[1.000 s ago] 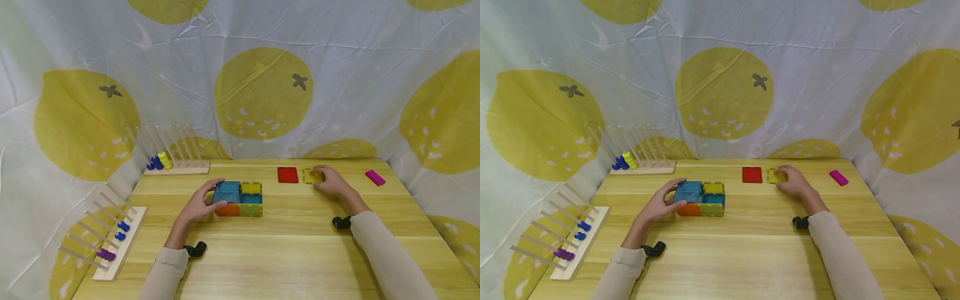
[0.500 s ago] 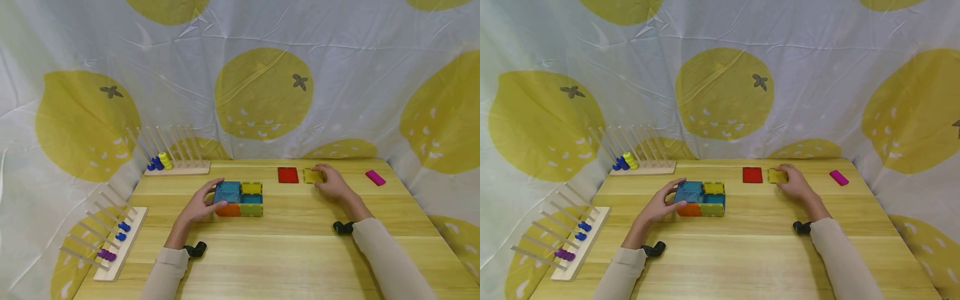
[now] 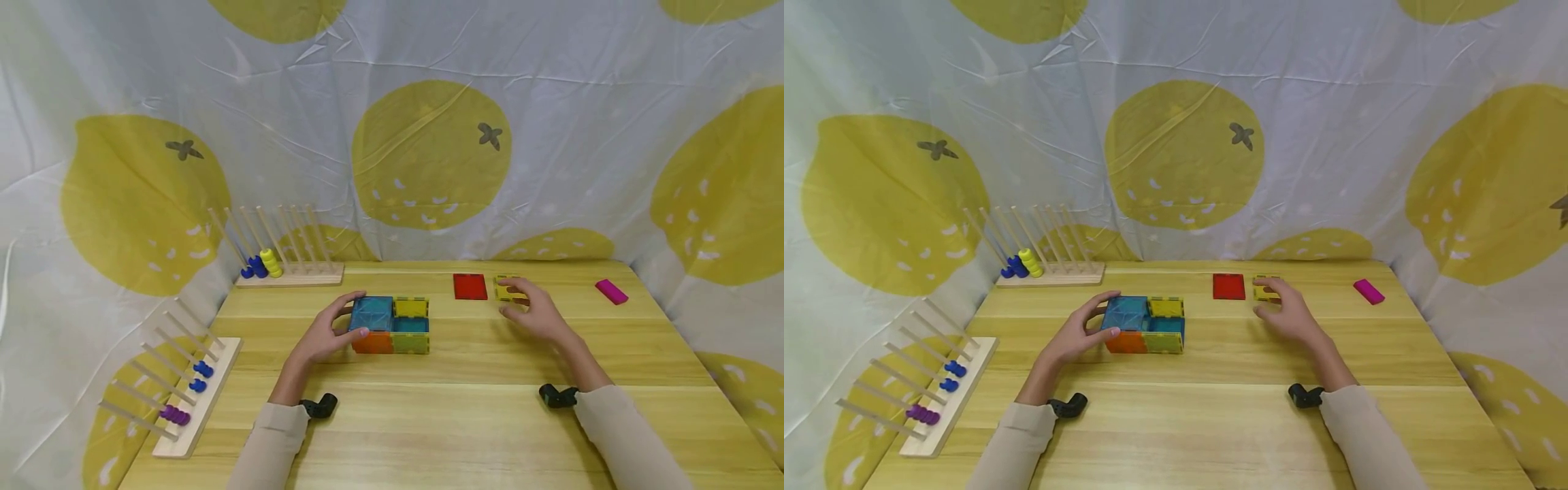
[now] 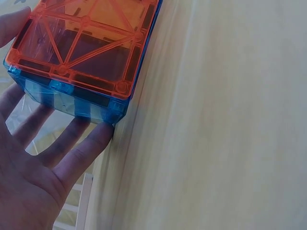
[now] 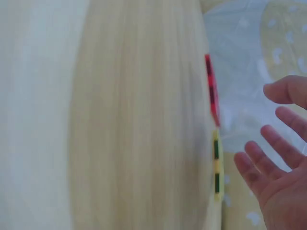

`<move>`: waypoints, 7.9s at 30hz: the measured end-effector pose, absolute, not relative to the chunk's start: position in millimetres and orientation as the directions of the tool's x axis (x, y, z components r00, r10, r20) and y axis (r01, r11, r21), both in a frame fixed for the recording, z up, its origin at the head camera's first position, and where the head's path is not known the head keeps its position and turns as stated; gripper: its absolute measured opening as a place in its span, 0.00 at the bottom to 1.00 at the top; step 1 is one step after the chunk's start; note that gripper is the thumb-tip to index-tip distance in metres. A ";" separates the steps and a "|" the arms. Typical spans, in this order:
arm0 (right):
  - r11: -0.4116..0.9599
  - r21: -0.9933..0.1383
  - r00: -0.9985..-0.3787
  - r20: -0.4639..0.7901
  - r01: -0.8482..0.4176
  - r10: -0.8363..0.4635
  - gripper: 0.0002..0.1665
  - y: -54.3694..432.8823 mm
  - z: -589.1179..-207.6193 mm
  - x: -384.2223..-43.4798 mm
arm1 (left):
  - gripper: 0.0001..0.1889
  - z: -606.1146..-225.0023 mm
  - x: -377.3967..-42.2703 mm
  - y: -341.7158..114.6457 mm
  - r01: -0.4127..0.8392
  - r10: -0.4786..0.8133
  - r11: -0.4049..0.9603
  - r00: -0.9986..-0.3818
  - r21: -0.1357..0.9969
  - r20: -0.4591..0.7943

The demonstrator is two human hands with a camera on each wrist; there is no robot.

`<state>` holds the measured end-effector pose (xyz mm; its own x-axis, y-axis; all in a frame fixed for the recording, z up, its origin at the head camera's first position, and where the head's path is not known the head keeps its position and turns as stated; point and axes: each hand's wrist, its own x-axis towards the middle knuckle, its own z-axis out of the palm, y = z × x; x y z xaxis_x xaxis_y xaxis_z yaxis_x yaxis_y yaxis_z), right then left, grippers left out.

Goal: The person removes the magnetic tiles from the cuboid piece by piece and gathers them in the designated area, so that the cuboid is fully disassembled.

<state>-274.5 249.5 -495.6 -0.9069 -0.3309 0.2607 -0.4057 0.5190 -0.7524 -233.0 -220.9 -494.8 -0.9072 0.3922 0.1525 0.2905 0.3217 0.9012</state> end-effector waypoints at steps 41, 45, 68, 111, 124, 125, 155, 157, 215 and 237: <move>0.200 -0.910 -0.840 0.226 -0.362 -0.493 0.29 138.6 -490.5 -225.0 | 0.39 -495.8 -234.4 -219.0 0.279 0.367 0.343 -0.919 0.897 0.145; 0.206 -0.904 -0.827 0.224 -0.373 -0.515 0.30 131.9 -491.7 -223.5 | 0.39 -496.2 -234.1 -218.5 0.278 0.365 0.348 -0.920 0.895 0.144; 0.237 -0.863 -0.786 0.252 -0.447 -0.565 0.25 107.8 -496.4 -220.6 | 0.39 -495.0 -233.3 -218.0 0.260 0.359 0.339 -0.924 0.904 0.131; 0.338 -0.834 -0.846 0.252 -0.436 -0.471 0.10 119.8 -490.2 -220.0 | 0.40 -496.4 -231.7 -219.2 0.253 0.359 0.352 -0.926 0.901 0.120; 0.346 -0.843 -0.886 0.282 -0.412 -0.369 0.21 152.7 -482.4 -222.6 | 0.39 -498.1 -234.8 -218.3 0.247 0.357 0.354 -0.927 0.902 0.114; 0.340 -0.848 -0.888 0.280 -0.407 -0.365 0.20 155.9 -482.1 -222.9 | 0.39 -498.2 -234.9 -218.5 0.247 0.358 0.354 -0.927 0.902 0.114; 0.434 -0.879 -0.973 0.231 -0.199 0.022 0.26 297.8 -482.2 -248.4 | 0.38 -499.0 -233.9 -220.0 0.250 0.360 0.358 -0.926 0.900 0.114; 0.431 -0.882 -0.973 0.228 -0.189 0.041 0.26 305.7 -484.7 -252.3 | 0.38 -498.7 -233.6 -220.0 0.250 0.360 0.356 -0.926 0.900 0.114; 0.732 -0.681 -0.972 0.155 0.024 0.176 0.29 342.8 -511.3 -286.7 | 0.38 -496.4 -230.1 -217.2 0.258 0.360 0.358 -0.925 0.897 0.123; 0.520 -0.806 -0.959 0.242 -0.282 -0.144 0.26 260.1 -483.2 -259.6 | 0.38 -492.0 -234.8 -218.2 0.248 0.345 0.360 -0.931 0.899 0.118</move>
<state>-259.6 260.1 -483.2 -0.9594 -0.1440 0.2424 -0.2818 0.5204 -0.8061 -234.8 -218.2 -492.0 -0.9309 0.3454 0.1184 0.2480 0.3603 0.8993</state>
